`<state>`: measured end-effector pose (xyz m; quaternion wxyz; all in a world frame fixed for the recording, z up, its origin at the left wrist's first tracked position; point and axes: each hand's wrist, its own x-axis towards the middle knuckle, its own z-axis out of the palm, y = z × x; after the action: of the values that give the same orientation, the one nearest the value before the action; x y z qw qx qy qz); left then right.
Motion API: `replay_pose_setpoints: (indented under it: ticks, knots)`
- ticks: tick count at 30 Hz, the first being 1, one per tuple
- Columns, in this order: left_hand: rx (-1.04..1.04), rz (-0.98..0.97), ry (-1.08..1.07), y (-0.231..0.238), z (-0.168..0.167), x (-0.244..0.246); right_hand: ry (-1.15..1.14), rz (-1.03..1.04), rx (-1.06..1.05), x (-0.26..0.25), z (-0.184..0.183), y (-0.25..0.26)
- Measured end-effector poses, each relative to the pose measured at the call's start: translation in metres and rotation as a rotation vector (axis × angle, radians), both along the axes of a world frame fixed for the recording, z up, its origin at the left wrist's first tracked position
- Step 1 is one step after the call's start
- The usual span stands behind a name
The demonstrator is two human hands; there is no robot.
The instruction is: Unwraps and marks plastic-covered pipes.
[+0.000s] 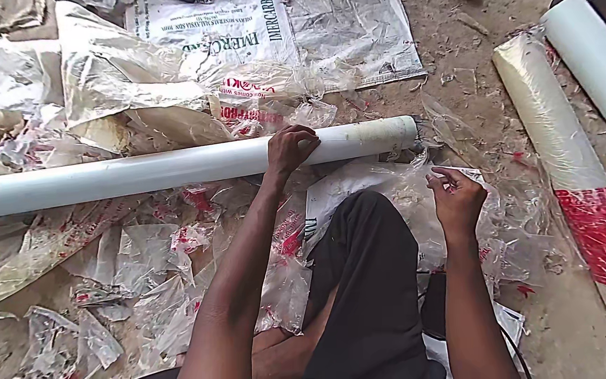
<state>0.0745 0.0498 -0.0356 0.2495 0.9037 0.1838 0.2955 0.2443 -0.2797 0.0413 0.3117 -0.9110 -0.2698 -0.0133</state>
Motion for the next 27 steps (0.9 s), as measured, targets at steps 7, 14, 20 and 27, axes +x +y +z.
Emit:
replay_pose_setpoints:
  ticks: [7,14,20,27]
  knots:
    - [0.012,0.023,0.13,-0.002,0.005,0.003,-0.046,0.006,0.003,0.001,0.009,0.0]
    - [-0.507,0.212,-0.174,0.014,0.021,-0.006,0.029,-0.035,0.153,0.001,0.009,0.003]
    - [-0.518,0.349,-0.046,0.019,0.027,0.004,0.317,-0.018,0.412,0.014,0.008,0.041]
    - [-0.436,0.545,0.231,0.023,0.034,0.021,0.885,-0.306,0.395,0.029,-0.03,0.092]
